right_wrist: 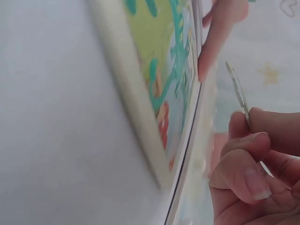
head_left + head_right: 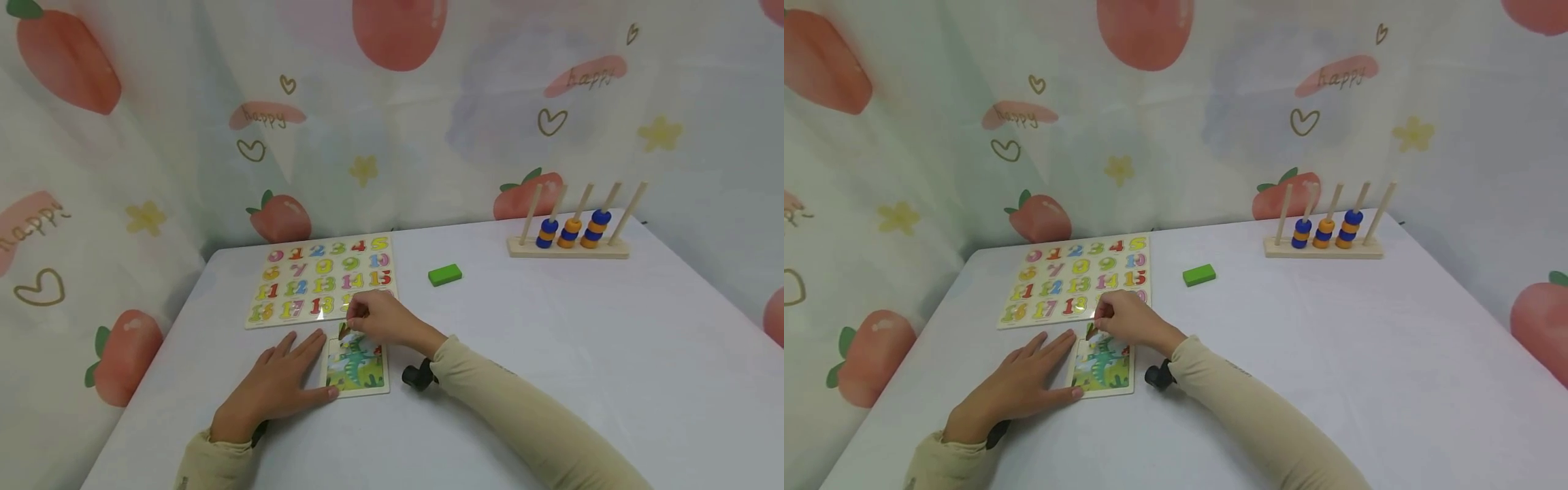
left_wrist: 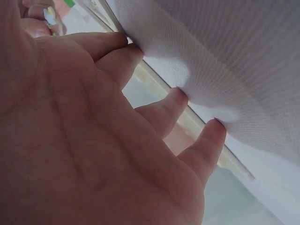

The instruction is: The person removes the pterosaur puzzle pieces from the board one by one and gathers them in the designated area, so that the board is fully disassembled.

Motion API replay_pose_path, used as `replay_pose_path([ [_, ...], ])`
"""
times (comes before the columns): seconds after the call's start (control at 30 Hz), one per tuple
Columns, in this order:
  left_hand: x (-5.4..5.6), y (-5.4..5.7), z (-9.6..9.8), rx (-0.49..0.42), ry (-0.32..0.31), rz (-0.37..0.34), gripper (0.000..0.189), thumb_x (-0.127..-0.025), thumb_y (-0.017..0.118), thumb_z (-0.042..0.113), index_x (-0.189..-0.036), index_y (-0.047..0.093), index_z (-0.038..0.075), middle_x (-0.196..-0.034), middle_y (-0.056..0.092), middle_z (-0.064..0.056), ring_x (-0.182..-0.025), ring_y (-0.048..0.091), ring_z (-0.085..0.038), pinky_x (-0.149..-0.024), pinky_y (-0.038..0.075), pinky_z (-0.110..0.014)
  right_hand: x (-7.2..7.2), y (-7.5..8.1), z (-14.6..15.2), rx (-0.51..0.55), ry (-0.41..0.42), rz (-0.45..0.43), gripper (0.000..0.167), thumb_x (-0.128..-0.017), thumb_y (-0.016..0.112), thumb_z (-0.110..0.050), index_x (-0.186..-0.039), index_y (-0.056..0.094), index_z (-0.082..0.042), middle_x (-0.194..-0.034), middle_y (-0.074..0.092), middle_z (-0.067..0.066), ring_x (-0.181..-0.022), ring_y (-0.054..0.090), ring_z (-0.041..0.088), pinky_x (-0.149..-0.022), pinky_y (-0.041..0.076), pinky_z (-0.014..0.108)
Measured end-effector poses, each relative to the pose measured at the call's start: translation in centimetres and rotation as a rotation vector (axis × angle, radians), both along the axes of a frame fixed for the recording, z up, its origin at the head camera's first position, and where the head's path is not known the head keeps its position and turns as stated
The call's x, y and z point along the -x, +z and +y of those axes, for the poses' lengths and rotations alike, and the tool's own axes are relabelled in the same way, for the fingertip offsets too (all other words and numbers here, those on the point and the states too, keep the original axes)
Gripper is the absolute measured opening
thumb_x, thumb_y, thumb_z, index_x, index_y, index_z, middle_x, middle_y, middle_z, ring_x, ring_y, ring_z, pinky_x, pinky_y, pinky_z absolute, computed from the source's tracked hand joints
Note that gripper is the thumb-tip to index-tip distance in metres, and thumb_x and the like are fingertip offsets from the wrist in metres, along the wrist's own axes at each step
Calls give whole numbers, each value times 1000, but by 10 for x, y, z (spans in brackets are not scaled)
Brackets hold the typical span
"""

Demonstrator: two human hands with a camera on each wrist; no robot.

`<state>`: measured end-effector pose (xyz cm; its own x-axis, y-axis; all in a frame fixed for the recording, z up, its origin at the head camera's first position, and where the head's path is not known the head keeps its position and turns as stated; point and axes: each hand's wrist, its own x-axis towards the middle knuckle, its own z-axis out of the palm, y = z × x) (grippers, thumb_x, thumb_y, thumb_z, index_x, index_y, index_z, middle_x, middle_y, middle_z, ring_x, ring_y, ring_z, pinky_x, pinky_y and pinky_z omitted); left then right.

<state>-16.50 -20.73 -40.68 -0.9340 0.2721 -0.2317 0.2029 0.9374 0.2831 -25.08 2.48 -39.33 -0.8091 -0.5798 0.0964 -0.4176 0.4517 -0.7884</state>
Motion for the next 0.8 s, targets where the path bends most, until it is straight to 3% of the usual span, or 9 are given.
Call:
replay_pose_path([
  [0.33,1,-4,0,6,4,6,107,-86,75,74,-170,35,20,-172,35,-8,-158,21,-46,-121,22,-72,1,-2,26,37,-41,-2,6,-103,69,-4,-98,71,-6,-90,68,-1,-84,60,14,-75,51,27],
  [0.8,-1,-1,1,-13,8,-2,106,-86,76,72,-170,35,20,-173,34,-6,-159,19,-46,-122,20,-71,-2,-4,54,73,-113,-11,8,-104,65,-2,-98,68,-6,-92,65,2,-87,57,20,-76,49,32],
])
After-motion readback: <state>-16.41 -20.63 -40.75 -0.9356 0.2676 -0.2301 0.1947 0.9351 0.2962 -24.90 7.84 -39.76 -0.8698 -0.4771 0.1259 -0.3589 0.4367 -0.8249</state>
